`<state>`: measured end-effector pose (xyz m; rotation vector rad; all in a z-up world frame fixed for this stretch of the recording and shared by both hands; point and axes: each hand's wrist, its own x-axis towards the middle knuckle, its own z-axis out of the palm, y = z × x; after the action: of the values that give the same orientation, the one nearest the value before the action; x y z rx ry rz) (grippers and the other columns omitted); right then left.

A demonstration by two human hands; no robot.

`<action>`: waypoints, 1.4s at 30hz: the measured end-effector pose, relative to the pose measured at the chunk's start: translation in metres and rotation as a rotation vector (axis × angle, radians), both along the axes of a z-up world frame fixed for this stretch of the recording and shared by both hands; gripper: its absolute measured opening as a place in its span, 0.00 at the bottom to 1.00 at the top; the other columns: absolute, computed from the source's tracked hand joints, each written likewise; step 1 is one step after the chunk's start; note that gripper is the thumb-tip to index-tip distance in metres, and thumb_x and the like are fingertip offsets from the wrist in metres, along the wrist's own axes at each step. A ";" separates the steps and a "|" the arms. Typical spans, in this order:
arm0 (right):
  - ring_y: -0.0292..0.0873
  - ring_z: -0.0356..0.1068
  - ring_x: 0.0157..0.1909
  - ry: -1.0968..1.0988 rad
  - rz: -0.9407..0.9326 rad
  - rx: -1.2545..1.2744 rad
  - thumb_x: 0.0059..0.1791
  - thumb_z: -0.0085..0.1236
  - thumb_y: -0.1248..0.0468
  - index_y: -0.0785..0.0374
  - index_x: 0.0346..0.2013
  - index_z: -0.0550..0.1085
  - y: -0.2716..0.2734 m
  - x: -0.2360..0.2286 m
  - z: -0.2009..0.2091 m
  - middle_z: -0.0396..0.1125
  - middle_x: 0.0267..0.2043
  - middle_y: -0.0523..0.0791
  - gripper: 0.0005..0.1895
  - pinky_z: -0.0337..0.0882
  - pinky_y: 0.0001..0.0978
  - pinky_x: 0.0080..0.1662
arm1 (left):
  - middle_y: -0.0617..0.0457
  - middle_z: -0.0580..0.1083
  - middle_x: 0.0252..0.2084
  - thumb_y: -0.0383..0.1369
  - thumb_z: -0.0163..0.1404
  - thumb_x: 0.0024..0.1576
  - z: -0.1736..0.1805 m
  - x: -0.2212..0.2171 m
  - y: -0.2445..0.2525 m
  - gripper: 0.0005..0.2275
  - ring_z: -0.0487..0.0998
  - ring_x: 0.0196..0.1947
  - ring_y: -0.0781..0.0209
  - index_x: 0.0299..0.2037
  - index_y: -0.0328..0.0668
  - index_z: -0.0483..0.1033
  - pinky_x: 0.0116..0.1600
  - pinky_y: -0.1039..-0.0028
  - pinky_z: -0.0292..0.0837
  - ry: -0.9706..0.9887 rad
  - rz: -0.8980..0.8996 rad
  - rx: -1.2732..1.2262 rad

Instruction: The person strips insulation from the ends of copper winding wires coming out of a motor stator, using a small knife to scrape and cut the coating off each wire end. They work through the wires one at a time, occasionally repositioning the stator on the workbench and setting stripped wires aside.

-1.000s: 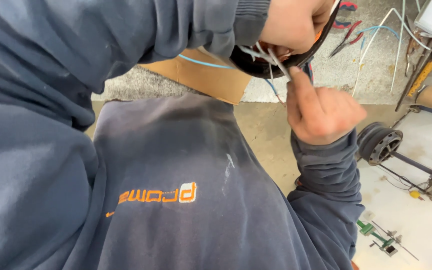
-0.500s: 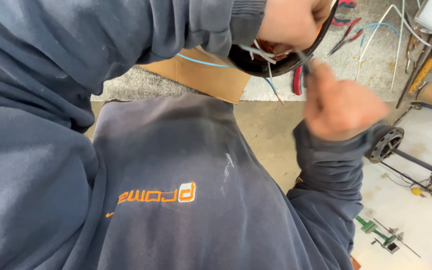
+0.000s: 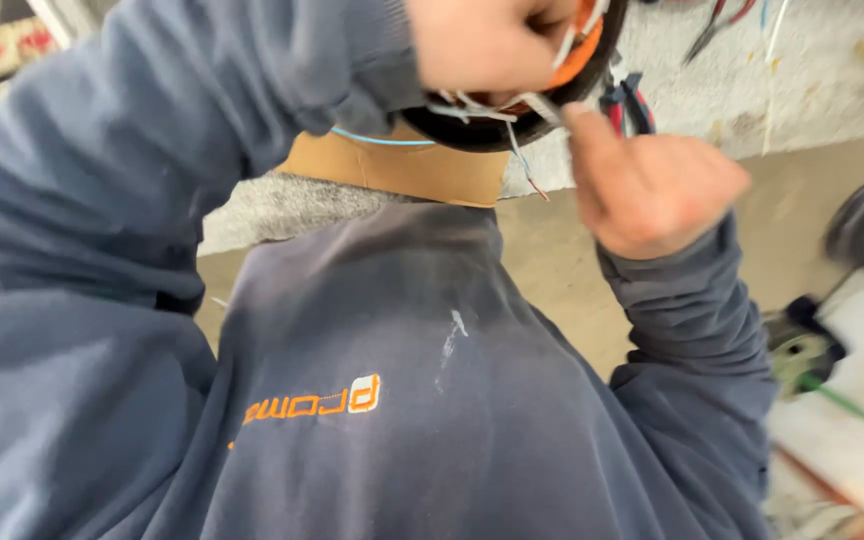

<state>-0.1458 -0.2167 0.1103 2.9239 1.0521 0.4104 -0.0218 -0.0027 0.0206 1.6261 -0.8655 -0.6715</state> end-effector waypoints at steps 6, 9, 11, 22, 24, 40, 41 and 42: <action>0.40 0.57 0.25 -0.035 0.029 0.014 0.47 0.69 0.68 0.55 0.51 0.82 -0.023 0.014 0.017 0.51 0.24 0.38 0.18 0.56 0.31 0.30 | 0.52 0.74 0.28 0.32 0.51 0.63 0.045 0.013 0.003 0.06 0.75 0.26 0.65 0.38 0.37 0.78 0.32 0.73 0.71 -0.150 -0.090 -0.077; 0.38 0.56 0.24 -0.056 0.033 0.027 0.44 0.67 0.67 0.54 0.52 0.83 -0.040 0.013 0.014 0.50 0.24 0.37 0.20 0.55 0.29 0.30 | 0.53 0.74 0.29 0.30 0.52 0.63 0.061 0.018 -0.009 0.05 0.75 0.27 0.65 0.39 0.36 0.77 0.33 0.74 0.71 -0.127 -0.129 -0.033; 0.37 0.55 0.24 -0.053 0.034 0.044 0.44 0.65 0.66 0.54 0.53 0.83 -0.047 0.008 0.010 0.49 0.24 0.37 0.21 0.55 0.28 0.30 | 0.53 0.74 0.29 0.29 0.53 0.64 0.070 0.012 -0.013 0.05 0.74 0.27 0.66 0.39 0.35 0.77 0.33 0.74 0.70 -0.117 -0.140 0.008; 0.40 0.64 0.33 0.015 -0.126 0.370 0.55 0.57 0.71 0.66 0.58 0.75 -0.123 -0.026 -0.025 0.62 0.33 0.43 0.16 0.63 0.30 0.39 | 0.55 0.75 0.36 0.25 0.49 0.71 0.078 0.016 -0.004 0.04 0.75 0.35 0.69 0.47 0.33 0.77 0.42 0.77 0.70 0.003 -0.156 0.116; 0.42 0.64 0.31 0.045 -0.265 0.554 0.57 0.60 0.69 0.68 0.55 0.75 -0.119 -0.046 -0.056 0.64 0.32 0.46 0.13 0.65 0.33 0.37 | 0.50 0.76 0.42 0.23 0.48 0.69 0.104 0.008 0.017 0.06 0.78 0.41 0.64 0.50 0.29 0.77 0.47 0.77 0.72 -0.229 -0.097 0.172; 0.46 0.75 0.41 0.392 -0.195 1.143 0.62 0.56 0.70 0.66 0.53 0.66 -0.099 -0.072 -0.152 0.71 0.43 0.50 0.08 0.75 0.32 0.44 | 0.44 0.79 0.40 0.25 0.62 0.60 0.136 -0.055 -0.001 0.08 0.77 0.31 0.50 0.45 0.25 0.81 0.38 0.67 0.69 -0.589 0.239 0.540; 0.46 0.75 0.41 0.396 -0.175 1.145 0.62 0.56 0.70 0.66 0.53 0.66 -0.103 -0.055 -0.136 0.71 0.43 0.50 0.08 0.75 0.32 0.44 | 0.44 0.79 0.40 0.25 0.62 0.60 0.135 -0.057 -0.010 0.08 0.77 0.31 0.50 0.45 0.25 0.81 0.38 0.67 0.69 -0.592 0.256 0.550; 0.48 0.74 0.41 0.278 -0.050 0.984 0.57 0.60 0.70 0.66 0.51 0.70 -0.107 -0.039 -0.119 0.70 0.44 0.49 0.10 0.75 0.35 0.43 | 0.46 0.79 0.40 0.24 0.60 0.62 0.131 -0.058 -0.019 0.06 0.78 0.36 0.52 0.46 0.28 0.80 0.42 0.69 0.70 -0.574 0.247 0.530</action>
<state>-0.1852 -0.3233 -0.0089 3.9579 0.9839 0.6968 -0.0802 -0.0217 0.1514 2.4280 -0.9072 -0.2599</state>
